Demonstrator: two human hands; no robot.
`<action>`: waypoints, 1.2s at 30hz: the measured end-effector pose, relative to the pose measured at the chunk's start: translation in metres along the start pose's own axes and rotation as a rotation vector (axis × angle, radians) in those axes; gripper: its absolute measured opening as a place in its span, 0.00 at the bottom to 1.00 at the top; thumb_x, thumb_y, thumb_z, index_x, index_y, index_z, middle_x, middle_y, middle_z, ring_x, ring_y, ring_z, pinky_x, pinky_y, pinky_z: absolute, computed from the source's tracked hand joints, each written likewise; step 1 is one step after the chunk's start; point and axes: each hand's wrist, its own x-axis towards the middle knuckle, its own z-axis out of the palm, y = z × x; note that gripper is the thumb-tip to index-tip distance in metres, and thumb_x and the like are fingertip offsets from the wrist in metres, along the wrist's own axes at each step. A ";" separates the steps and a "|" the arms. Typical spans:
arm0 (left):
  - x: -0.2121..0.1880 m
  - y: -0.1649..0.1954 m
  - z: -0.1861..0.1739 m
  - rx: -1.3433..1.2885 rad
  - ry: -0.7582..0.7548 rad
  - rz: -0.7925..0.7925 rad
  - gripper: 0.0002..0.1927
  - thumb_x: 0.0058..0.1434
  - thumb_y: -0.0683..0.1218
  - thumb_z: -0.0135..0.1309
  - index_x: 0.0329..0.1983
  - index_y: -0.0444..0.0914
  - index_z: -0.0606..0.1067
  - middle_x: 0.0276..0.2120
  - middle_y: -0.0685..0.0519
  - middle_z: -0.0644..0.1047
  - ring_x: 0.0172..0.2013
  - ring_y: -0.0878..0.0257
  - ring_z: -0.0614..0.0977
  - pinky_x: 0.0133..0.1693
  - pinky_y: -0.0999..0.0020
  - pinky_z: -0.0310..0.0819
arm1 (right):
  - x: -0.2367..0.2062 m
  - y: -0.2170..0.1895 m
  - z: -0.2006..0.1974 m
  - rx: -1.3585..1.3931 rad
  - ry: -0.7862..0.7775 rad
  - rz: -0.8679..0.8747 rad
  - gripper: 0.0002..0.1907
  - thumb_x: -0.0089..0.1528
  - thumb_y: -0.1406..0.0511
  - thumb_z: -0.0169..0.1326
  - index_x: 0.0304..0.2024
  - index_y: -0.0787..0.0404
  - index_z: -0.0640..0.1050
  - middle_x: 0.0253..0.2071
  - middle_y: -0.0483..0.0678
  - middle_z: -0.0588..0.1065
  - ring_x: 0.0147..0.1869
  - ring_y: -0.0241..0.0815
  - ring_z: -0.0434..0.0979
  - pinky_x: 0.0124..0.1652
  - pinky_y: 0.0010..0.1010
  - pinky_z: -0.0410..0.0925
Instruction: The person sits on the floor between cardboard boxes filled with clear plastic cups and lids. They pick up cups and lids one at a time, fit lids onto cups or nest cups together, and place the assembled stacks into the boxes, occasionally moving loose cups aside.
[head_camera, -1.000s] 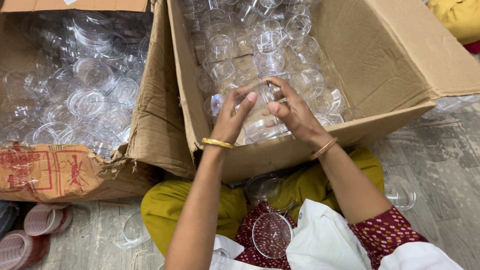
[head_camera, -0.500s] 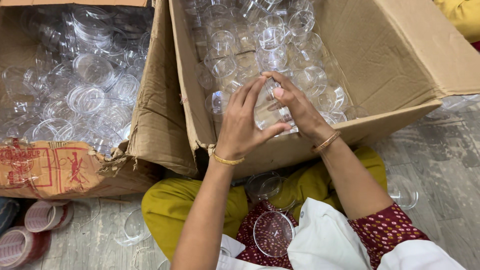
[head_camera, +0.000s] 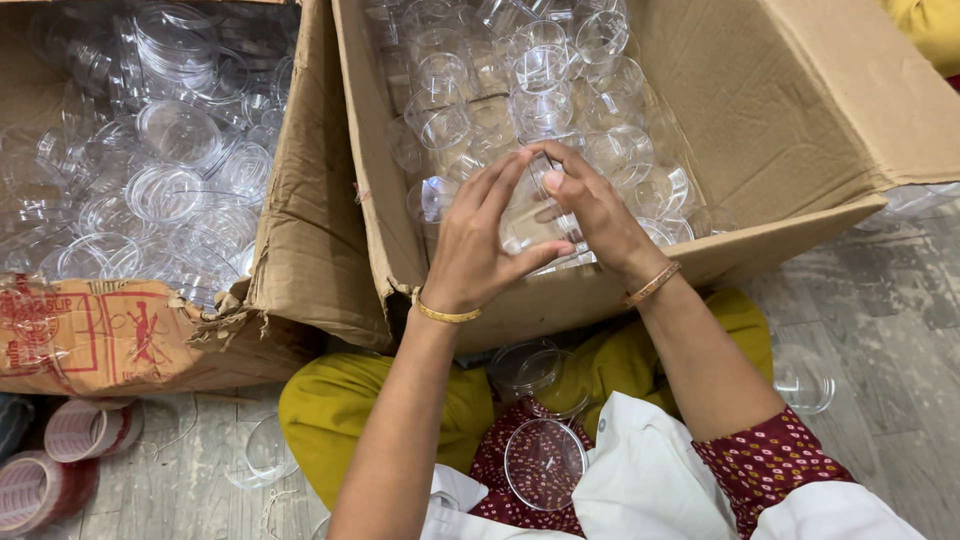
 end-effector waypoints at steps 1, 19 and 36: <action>0.001 0.001 0.001 0.016 -0.016 -0.007 0.54 0.52 0.65 0.72 0.73 0.34 0.62 0.67 0.41 0.70 0.66 0.44 0.71 0.67 0.50 0.65 | 0.001 0.001 0.000 -0.008 0.018 0.048 0.37 0.63 0.47 0.47 0.67 0.62 0.68 0.63 0.49 0.70 0.59 0.42 0.72 0.54 0.33 0.70; -0.003 0.006 0.012 0.096 -0.097 -0.106 0.59 0.43 0.59 0.75 0.70 0.27 0.58 0.65 0.36 0.67 0.66 0.41 0.68 0.68 0.52 0.60 | 0.012 0.012 0.002 -0.193 0.115 0.136 0.31 0.65 0.49 0.49 0.61 0.63 0.72 0.56 0.50 0.75 0.62 0.39 0.72 0.61 0.31 0.63; -0.008 0.009 0.006 0.042 -0.105 -0.095 0.58 0.43 0.57 0.75 0.71 0.29 0.59 0.65 0.36 0.68 0.66 0.40 0.69 0.67 0.50 0.61 | 0.010 0.031 -0.004 -0.244 -0.016 0.073 0.31 0.68 0.49 0.43 0.66 0.61 0.68 0.63 0.56 0.73 0.70 0.46 0.69 0.64 0.36 0.63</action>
